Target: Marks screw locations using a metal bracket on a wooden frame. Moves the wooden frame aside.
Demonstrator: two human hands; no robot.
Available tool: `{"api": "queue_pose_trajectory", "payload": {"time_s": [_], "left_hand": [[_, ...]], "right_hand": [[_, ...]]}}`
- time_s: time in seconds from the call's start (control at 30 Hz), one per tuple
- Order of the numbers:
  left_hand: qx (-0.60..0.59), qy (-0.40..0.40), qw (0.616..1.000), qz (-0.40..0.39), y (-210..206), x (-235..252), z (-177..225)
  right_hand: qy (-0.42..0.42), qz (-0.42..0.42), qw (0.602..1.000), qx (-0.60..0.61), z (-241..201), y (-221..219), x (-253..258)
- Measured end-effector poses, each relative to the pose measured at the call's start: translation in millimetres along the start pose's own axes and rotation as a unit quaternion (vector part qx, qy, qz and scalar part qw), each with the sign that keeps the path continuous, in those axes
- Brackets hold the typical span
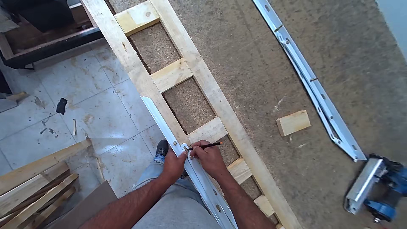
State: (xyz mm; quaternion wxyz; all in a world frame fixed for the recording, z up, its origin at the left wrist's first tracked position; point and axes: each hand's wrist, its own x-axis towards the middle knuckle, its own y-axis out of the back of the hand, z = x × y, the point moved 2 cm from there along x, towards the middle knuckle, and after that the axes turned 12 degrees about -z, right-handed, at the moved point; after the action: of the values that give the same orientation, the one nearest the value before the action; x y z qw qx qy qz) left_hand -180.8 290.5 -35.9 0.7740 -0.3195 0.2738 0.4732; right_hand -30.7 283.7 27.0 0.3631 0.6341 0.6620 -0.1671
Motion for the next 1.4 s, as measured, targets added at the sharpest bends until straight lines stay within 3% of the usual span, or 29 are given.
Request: {"api": "queue_pose_trajectory", "payload": {"time_s": [0.23,0.37,0.57,0.7,0.8,0.93,1.03,1.13,1.23,1.33,1.4], "left_hand": [[-0.009,-0.006,1.000,-0.001,0,0,-1],[-0.006,-0.001,1.000,0.002,0,0,-1],[-0.016,0.001,1.000,-0.009,-1,-1,3],[-0.015,0.002,1.000,-0.008,-1,-2,2],[-0.012,-0.002,1.000,-0.010,-1,-1,1],[-0.013,-0.005,1.000,-0.007,-1,-2,1],[-0.024,-0.012,1.000,-0.004,-2,-1,-1],[-0.033,-0.014,0.999,-0.007,-3,-3,1],[-0.032,-0.010,0.999,-0.009,-2,-2,1],[-0.031,-0.005,0.999,-0.007,-3,-3,5],[-0.040,-0.003,0.999,-0.006,-4,-4,7]], "right_hand": [[0.113,-0.010,0.981,-0.157,-6,-2,-3],[0.077,0.000,0.946,-0.316,-16,-10,-11],[-0.071,-0.014,0.992,-0.099,-19,2,6],[-0.075,0.002,0.994,0.075,-1,4,6],[-0.035,0.016,0.992,0.118,-1,-3,6],[0.039,0.010,0.999,-0.029,-6,-6,4],[0.118,0.023,0.972,-0.202,-7,-9,-8],[0.078,0.026,0.952,-0.295,-11,-18,-14],[-0.024,-0.003,0.994,-0.104,-11,-7,-9],[0.052,0.052,0.980,0.187,16,16,-24],[0.101,0.112,0.965,0.214,34,32,-55]]}}
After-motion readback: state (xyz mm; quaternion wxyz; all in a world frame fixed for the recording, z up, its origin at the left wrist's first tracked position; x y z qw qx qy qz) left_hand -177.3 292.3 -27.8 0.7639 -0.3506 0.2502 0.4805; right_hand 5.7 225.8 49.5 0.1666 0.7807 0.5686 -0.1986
